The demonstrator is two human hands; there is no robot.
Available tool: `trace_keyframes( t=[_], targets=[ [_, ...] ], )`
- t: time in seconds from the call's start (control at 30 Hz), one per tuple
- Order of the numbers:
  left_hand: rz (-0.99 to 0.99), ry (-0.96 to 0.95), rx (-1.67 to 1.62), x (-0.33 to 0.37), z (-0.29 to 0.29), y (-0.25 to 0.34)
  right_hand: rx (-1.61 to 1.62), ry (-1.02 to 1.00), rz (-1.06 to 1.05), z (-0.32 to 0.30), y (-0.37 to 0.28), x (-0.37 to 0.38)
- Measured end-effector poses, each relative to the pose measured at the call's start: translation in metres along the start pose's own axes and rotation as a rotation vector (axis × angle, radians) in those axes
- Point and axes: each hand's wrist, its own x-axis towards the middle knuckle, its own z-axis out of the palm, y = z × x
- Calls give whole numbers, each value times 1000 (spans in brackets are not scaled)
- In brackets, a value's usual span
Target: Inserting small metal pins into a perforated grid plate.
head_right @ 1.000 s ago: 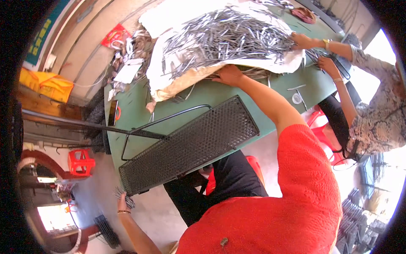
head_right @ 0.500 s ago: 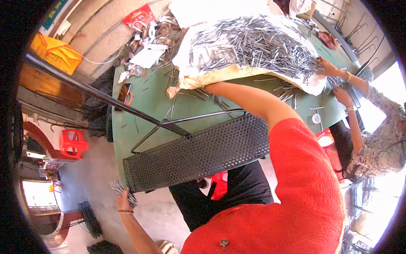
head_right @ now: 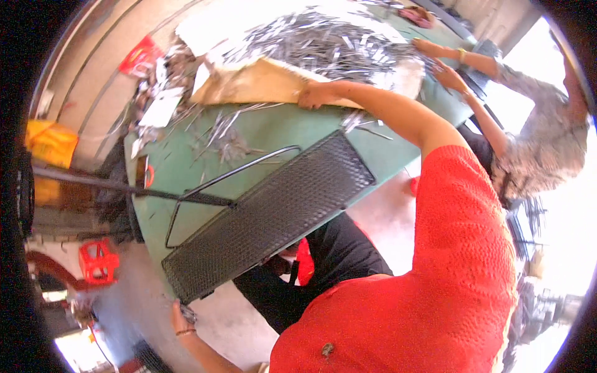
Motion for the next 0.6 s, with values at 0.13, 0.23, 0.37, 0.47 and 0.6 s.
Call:
trace_keyframes(
  t=[0.13, 0.23, 0.37, 0.47, 0.6],
  targets=[
    [38, 162, 45, -42, 2, 19, 282, 642, 172, 11, -107, -48],
    [69, 122, 47, -17, -4, 8, 203, 675, 327, 34, -82, -76],
    [62, 159, 75, -21, -10, 9, -426, 381, 317, 22, -15, -98],
    [42, 132, 91, -17, 4, 10, -40, 669, 55, -9, 34, -110],
    [135, 191, 91, -49, 19, 25, 287, 414, 443, -30, 11, -103]
  ],
)
